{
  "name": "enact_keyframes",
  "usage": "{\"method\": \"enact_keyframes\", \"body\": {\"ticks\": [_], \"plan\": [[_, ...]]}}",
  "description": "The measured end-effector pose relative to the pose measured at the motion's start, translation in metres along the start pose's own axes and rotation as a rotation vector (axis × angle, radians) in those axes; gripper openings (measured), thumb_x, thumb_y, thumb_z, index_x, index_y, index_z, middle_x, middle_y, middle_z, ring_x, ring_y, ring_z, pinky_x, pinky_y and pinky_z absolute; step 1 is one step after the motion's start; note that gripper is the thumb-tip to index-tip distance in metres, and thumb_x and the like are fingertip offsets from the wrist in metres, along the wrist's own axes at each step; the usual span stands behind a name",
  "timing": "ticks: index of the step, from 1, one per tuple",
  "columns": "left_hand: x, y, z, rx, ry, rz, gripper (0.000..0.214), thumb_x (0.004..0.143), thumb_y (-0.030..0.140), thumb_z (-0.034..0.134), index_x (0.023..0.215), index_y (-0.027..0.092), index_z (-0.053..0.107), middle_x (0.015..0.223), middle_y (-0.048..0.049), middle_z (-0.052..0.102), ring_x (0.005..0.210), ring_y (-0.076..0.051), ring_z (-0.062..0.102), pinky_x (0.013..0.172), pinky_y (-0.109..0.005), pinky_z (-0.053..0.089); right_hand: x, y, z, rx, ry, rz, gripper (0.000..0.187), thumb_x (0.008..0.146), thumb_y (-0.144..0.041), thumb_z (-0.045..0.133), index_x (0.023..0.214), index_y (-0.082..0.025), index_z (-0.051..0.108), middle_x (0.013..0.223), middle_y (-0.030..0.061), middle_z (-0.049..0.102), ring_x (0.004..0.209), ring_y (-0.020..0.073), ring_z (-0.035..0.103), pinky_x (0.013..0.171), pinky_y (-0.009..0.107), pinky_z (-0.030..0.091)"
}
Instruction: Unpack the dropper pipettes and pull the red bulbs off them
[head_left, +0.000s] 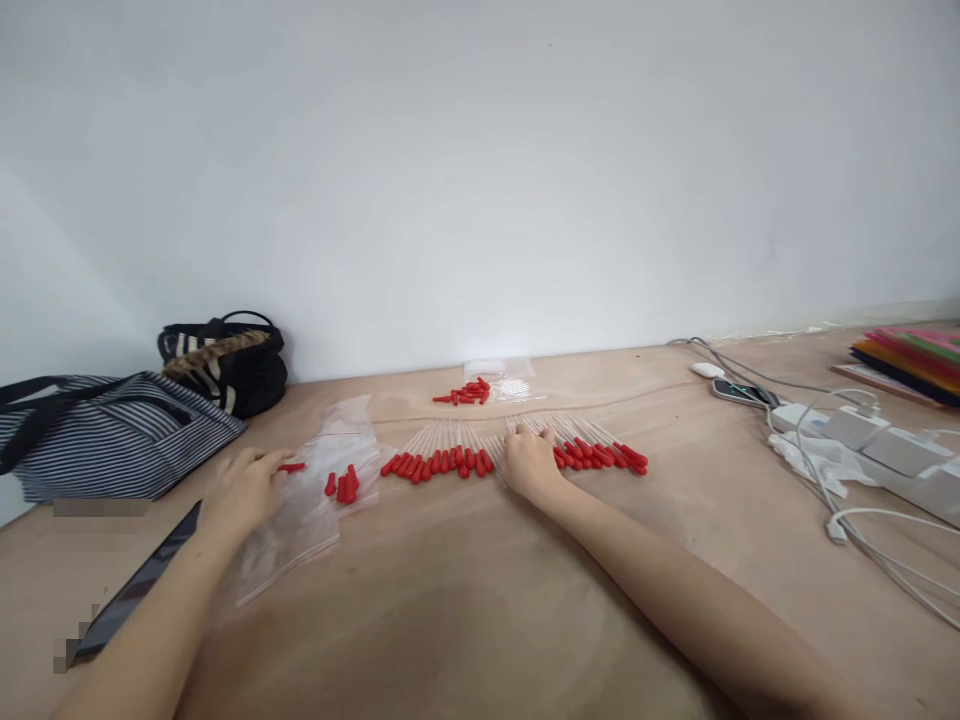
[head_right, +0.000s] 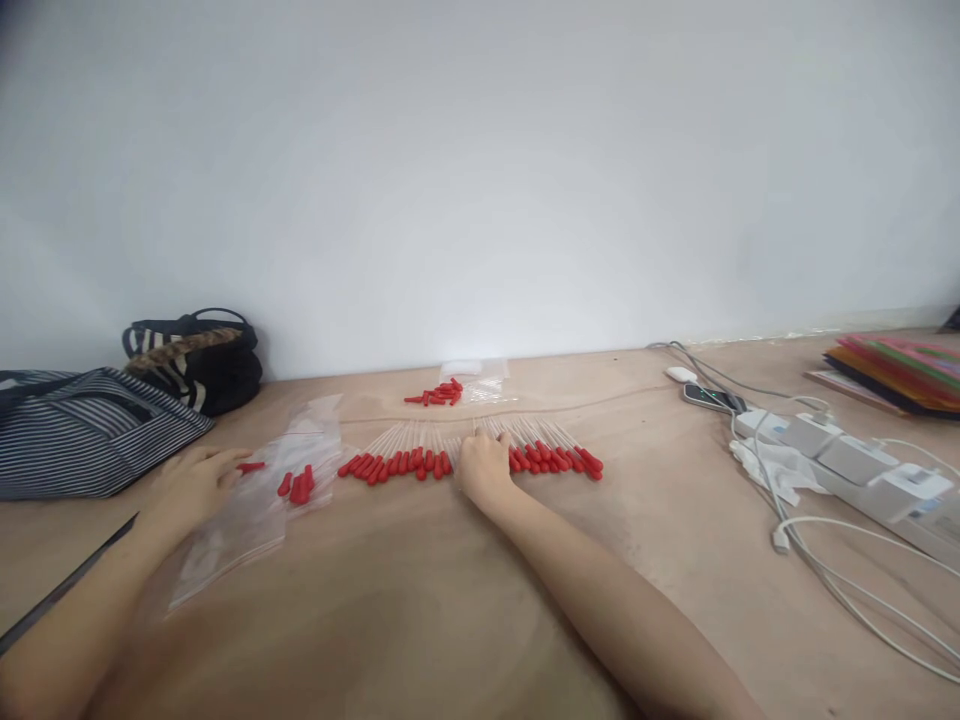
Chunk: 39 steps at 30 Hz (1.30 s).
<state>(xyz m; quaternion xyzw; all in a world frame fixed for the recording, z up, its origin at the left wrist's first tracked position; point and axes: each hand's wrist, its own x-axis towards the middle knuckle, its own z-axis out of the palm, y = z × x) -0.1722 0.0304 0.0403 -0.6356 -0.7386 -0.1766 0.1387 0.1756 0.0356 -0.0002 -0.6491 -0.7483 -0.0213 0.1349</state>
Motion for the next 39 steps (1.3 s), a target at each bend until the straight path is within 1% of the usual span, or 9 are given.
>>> {"method": "enact_keyframes", "body": {"ticks": [5,12,17,20,22,27,33,36,39], "plan": [[0.016,-0.015,0.008,0.249,-0.267,0.046,0.025,0.078,0.020,0.045,0.099,0.022,0.059,0.104,-0.0052,0.054,0.098,-0.024,0.047,0.080,-0.032,0.036,-0.001,0.000,0.001,0.018,0.003,-0.007,0.021,0.075,-0.013,0.044,0.076,-0.011,0.065,0.086,0.0142,0.058,0.072,0.0194,0.054,0.071,0.035,0.026],[0.021,-0.006,0.005,0.251,-0.316,0.010,0.015,0.081,0.026,0.042,0.078,0.018,0.054,0.078,-0.0033,0.059,0.076,-0.021,0.054,0.062,-0.025,0.037,-0.005,0.004,-0.003,0.088,0.069,-0.040,0.021,0.077,-0.015,0.043,0.076,-0.012,0.063,0.084,0.0122,0.058,0.079,0.0202,0.053,0.071,0.034,0.025],[0.011,0.010,-0.008,0.226,-0.232,0.065,0.018,0.084,0.026,0.033,0.087,0.018,0.049,0.083,-0.0050,0.059,0.081,-0.023,0.055,0.067,-0.027,0.038,-0.022,0.024,-0.009,0.199,0.314,-0.115,0.020,0.079,-0.017,0.043,0.078,-0.016,0.063,0.084,0.0070,0.058,0.078,0.0160,0.052,0.073,0.033,0.023],[-0.007,0.026,-0.007,0.027,-0.135,0.076,0.015,0.079,0.028,0.041,0.090,0.017,0.045,0.086,-0.0037,0.059,0.082,-0.019,0.057,0.070,-0.025,0.039,-0.042,0.044,-0.011,0.233,0.477,-0.196,0.019,0.080,-0.018,0.044,0.077,-0.018,0.063,0.082,0.0037,0.057,0.073,0.0129,0.051,0.075,0.033,0.021],[-0.020,0.037,-0.003,-0.102,-0.136,0.011,0.019,0.073,0.031,0.048,0.086,0.018,0.045,0.078,-0.0015,0.060,0.073,-0.017,0.059,0.065,-0.022,0.041,-0.055,0.057,-0.010,0.227,0.553,-0.226,0.019,0.080,-0.019,0.044,0.078,-0.019,0.063,0.079,0.0028,0.057,0.070,0.0119,0.050,0.075,0.032,0.021],[-0.041,0.051,0.004,-0.211,-0.158,-0.111,0.021,0.065,0.040,0.051,0.069,0.020,0.047,0.062,-0.0002,0.059,0.059,-0.018,0.058,0.054,-0.024,0.041,-0.073,0.076,-0.006,0.155,0.568,-0.247,0.019,0.080,-0.018,0.045,0.076,-0.020,0.063,0.076,0.0023,0.057,0.068,0.0110,0.049,0.072,0.031,0.020],[-0.045,0.050,-0.011,-0.251,-0.074,-0.194,0.025,0.065,0.044,0.051,0.067,0.020,0.049,0.062,-0.0006,0.060,0.060,-0.018,0.058,0.057,-0.026,0.042,-0.074,0.076,-0.009,0.142,0.581,-0.227,0.019,0.079,-0.019,0.045,0.073,-0.020,0.063,0.076,0.0018,0.058,0.066,0.0107,0.049,0.070,0.031,0.020],[-0.047,0.060,-0.012,-0.255,0.006,-0.066,0.024,0.069,0.043,0.049,0.071,0.020,0.052,0.063,-0.0001,0.059,0.059,-0.018,0.056,0.056,-0.027,0.041,-0.071,0.074,-0.009,0.149,0.585,-0.213,0.018,0.079,-0.020,0.046,0.074,-0.021,0.064,0.075,0.0016,0.058,0.068,0.0117,0.050,0.070,0.031,0.019],[-0.053,0.094,-0.005,-0.365,0.018,0.234,0.021,0.074,0.038,0.046,0.070,0.019,0.055,0.066,-0.0015,0.060,0.064,-0.017,0.055,0.060,-0.027,0.042,-0.069,0.073,-0.009,0.154,0.590,-0.210,0.019,0.079,-0.020,0.046,0.074,-0.021,0.064,0.073,0.0013,0.058,0.067,0.0117,0.051,0.071,0.031,0.019]]}}
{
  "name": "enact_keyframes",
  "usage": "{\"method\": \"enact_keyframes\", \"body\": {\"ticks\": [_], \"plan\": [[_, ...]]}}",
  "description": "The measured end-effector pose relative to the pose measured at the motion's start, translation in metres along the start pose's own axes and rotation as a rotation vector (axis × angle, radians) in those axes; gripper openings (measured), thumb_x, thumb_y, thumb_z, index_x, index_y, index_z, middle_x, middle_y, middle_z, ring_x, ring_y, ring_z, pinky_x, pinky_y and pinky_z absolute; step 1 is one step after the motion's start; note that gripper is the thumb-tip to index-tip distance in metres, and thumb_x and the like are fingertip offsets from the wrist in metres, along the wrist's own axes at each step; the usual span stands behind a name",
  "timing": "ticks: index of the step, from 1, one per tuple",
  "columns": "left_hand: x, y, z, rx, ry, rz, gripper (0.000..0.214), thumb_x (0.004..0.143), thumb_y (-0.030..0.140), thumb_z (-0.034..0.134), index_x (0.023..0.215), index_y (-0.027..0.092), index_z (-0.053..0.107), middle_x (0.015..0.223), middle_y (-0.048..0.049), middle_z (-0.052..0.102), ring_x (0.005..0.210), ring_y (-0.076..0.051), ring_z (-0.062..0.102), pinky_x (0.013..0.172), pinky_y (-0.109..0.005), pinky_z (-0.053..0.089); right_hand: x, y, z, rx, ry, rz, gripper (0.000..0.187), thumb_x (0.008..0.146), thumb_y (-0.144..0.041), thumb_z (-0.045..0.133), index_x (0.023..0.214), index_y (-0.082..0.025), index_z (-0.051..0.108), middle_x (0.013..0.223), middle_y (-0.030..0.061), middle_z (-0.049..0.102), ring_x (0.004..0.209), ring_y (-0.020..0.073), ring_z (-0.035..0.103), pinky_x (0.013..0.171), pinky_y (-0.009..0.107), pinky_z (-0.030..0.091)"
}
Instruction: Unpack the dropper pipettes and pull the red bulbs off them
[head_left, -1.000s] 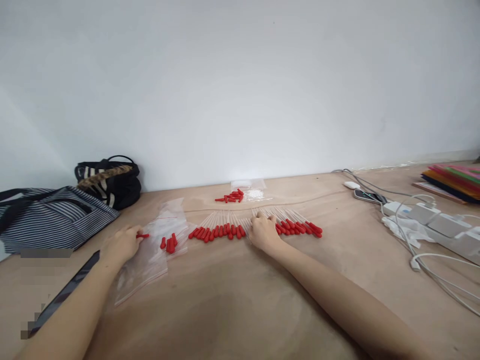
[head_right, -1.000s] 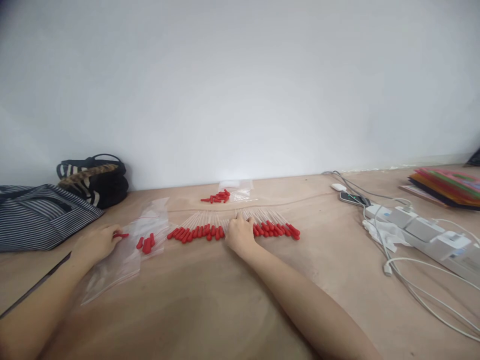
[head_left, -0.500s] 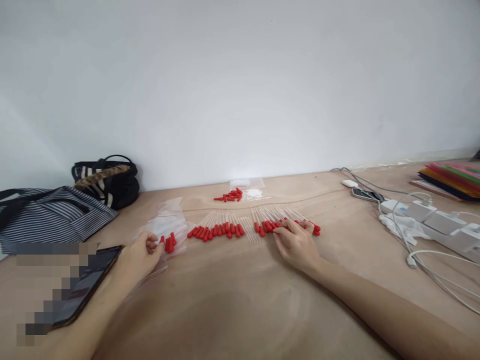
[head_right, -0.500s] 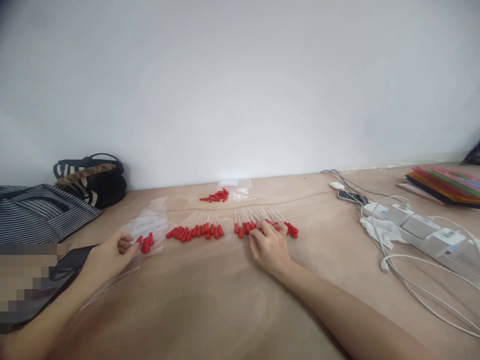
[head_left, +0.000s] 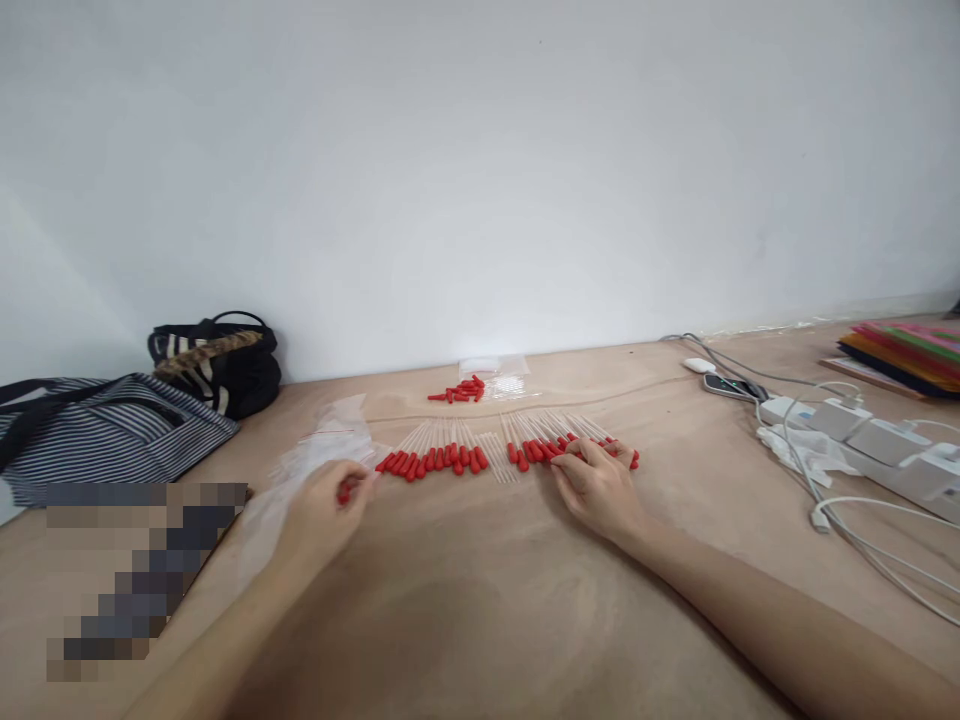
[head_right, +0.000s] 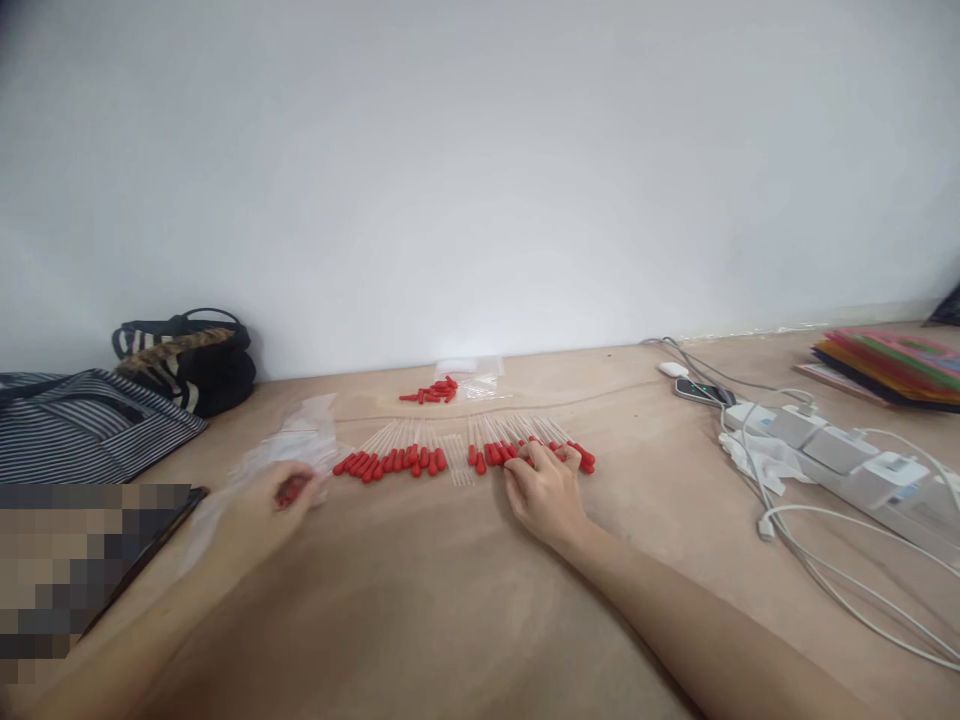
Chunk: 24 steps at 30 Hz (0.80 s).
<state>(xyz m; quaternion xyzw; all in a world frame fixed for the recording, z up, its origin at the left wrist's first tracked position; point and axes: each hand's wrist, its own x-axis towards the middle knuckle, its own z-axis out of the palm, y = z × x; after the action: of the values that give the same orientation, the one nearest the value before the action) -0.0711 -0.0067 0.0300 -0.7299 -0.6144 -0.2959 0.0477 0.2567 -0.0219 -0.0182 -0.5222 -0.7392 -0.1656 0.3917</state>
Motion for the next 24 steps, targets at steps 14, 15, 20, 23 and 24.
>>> {"method": "enact_keyframes", "body": {"ticks": [14,15,20,23,24], "plan": [[0.039,0.149,0.097,0.124,-0.278,0.082,0.025,0.077,0.033,0.047,0.076,0.014,0.063,0.096,-0.0133,0.056,0.098,-0.027,0.048,0.081,-0.037,0.039,-0.003,0.003,0.002,0.012,0.007,-0.037,0.016,0.077,-0.019,0.048,0.074,-0.021,0.064,0.074,0.0009,0.059,0.067,0.0113,0.051,0.072,0.032,0.020],[0.041,0.150,0.099,0.131,-0.289,0.057,0.027,0.077,0.034,0.047,0.074,0.013,0.064,0.098,-0.0147,0.056,0.099,-0.028,0.048,0.081,-0.038,0.039,-0.003,0.004,0.003,0.017,0.006,-0.043,0.016,0.078,-0.019,0.048,0.074,-0.021,0.064,0.074,0.0009,0.058,0.068,0.0112,0.051,0.073,0.032,0.020],[0.051,0.154,0.105,0.132,-0.348,-0.039,0.030,0.069,0.038,0.052,0.071,0.012,0.066,0.104,-0.0186,0.057,0.104,-0.033,0.046,0.082,-0.040,0.038,-0.004,0.004,0.007,0.020,-0.004,-0.047,0.017,0.079,-0.019,0.048,0.075,-0.021,0.064,0.073,0.0000,0.057,0.067,0.0107,0.050,0.074,0.032,0.021],[0.057,0.154,0.109,0.099,-0.362,-0.079,0.029,0.064,0.038,0.056,0.069,0.011,0.066,0.102,-0.0204,0.059,0.103,-0.035,0.048,0.078,-0.041,0.039,-0.004,0.004,0.006,0.024,-0.007,-0.046,0.017,0.079,-0.019,0.047,0.076,-0.021,0.064,0.075,0.0005,0.057,0.069,0.0111,0.051,0.074,0.032,0.021],[0.058,0.153,0.110,0.079,-0.360,-0.083,0.027,0.063,0.037,0.057,0.066,0.012,0.066,0.099,-0.0207,0.061,0.101,-0.036,0.049,0.076,-0.041,0.040,-0.003,0.004,0.005,0.025,-0.008,-0.047,0.017,0.079,-0.019,0.047,0.076,-0.021,0.064,0.075,0.0007,0.057,0.070,0.0113,0.051,0.074,0.032,0.021]]}}
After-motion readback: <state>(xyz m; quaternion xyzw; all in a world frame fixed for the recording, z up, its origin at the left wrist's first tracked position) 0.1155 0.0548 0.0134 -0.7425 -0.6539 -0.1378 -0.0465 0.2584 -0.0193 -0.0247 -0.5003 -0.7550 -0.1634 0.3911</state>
